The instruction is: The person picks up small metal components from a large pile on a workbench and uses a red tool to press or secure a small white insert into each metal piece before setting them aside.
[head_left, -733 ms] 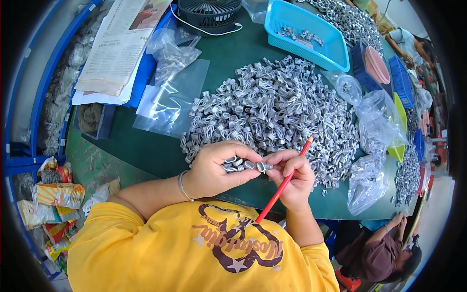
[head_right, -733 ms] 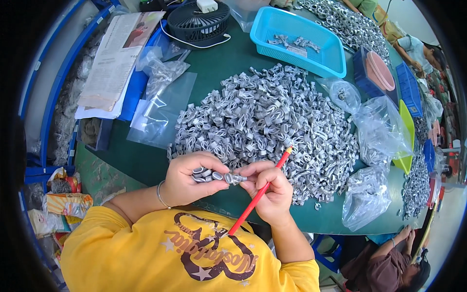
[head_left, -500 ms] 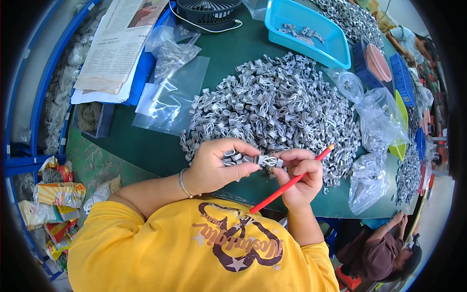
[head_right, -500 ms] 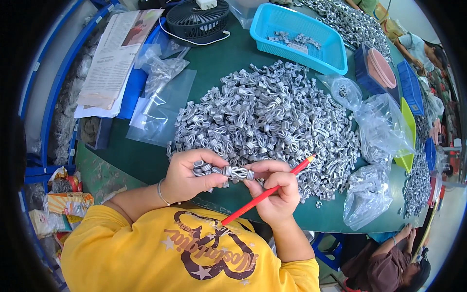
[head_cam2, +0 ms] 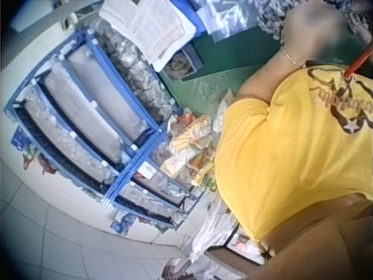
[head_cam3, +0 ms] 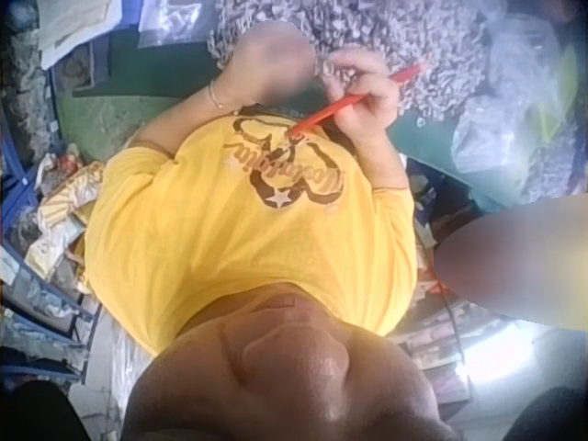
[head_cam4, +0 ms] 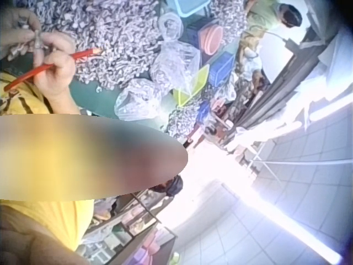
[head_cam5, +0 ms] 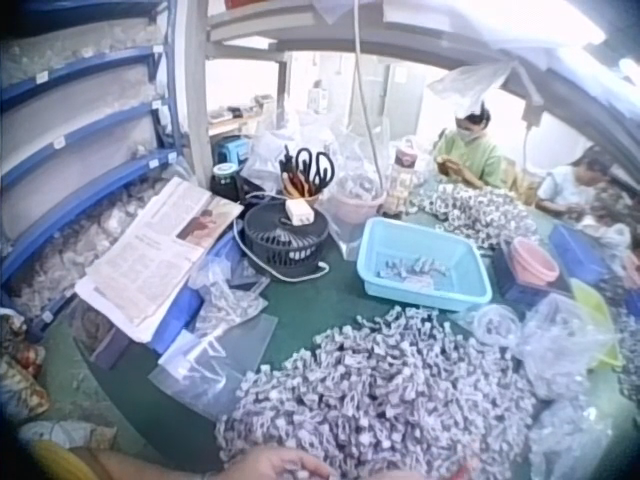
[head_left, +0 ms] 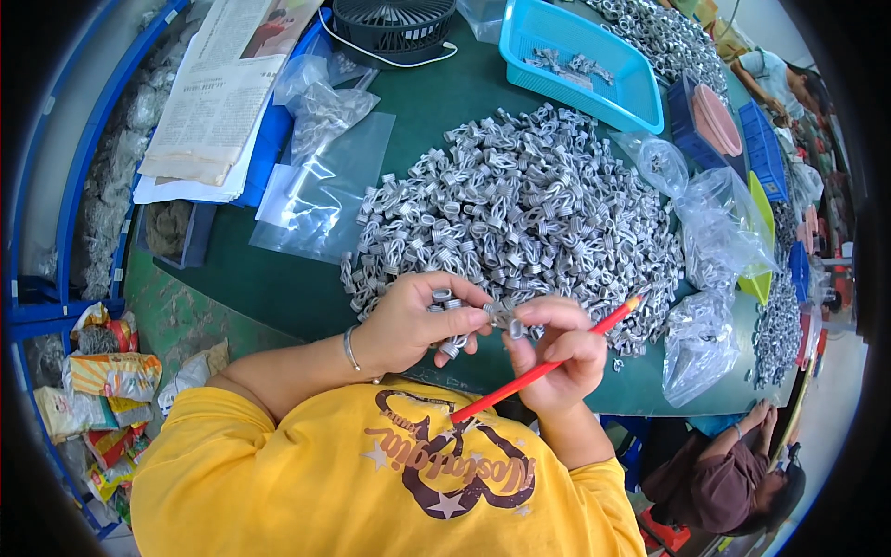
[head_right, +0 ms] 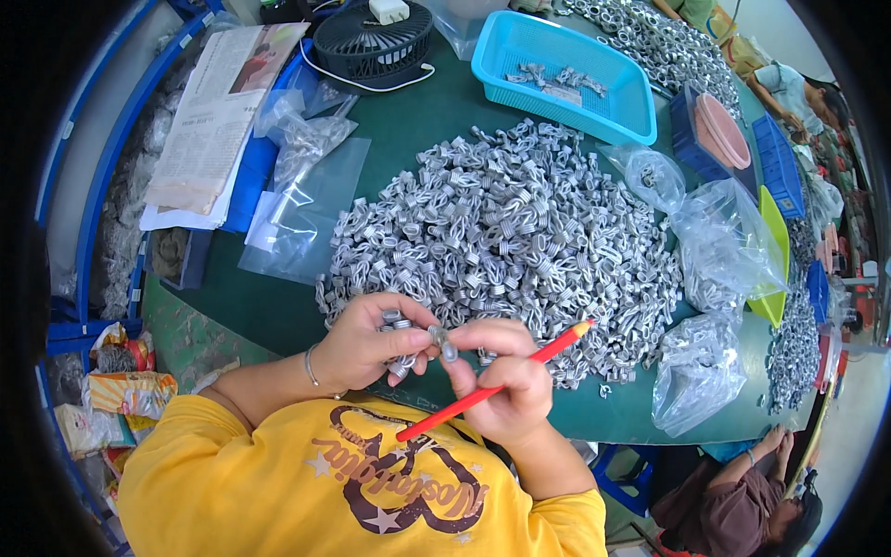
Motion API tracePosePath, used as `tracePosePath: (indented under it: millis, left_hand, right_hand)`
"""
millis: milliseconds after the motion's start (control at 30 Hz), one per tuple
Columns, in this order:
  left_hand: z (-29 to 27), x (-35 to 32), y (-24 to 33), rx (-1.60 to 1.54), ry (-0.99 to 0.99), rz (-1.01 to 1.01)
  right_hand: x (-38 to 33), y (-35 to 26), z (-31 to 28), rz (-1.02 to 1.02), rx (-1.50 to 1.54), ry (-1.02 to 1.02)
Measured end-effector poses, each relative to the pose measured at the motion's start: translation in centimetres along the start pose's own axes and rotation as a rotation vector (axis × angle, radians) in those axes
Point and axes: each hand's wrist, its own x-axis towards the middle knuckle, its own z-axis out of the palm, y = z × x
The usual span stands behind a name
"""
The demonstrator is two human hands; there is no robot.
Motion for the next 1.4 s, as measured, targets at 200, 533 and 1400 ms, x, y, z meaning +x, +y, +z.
tracePosePath:
  millis: [200,533,1400]
  left_hand:
    - [-0.5,0.3,-0.6,-0.29,-0.082,-0.08]
    - [-1.3,0.4,-0.5,-0.426,-0.17,-0.096]
    - [0.2,-0.3,0.9,0.422,0.108,0.223]
  right_hand:
    - [0.6,-0.7,0.6,-0.137,-0.089,-0.139]
    - [2.9,3.0,-0.5,-0.006,-0.594,-0.169]
    - [-0.1,0.5,-1.6,0.43,0.384,0.025]
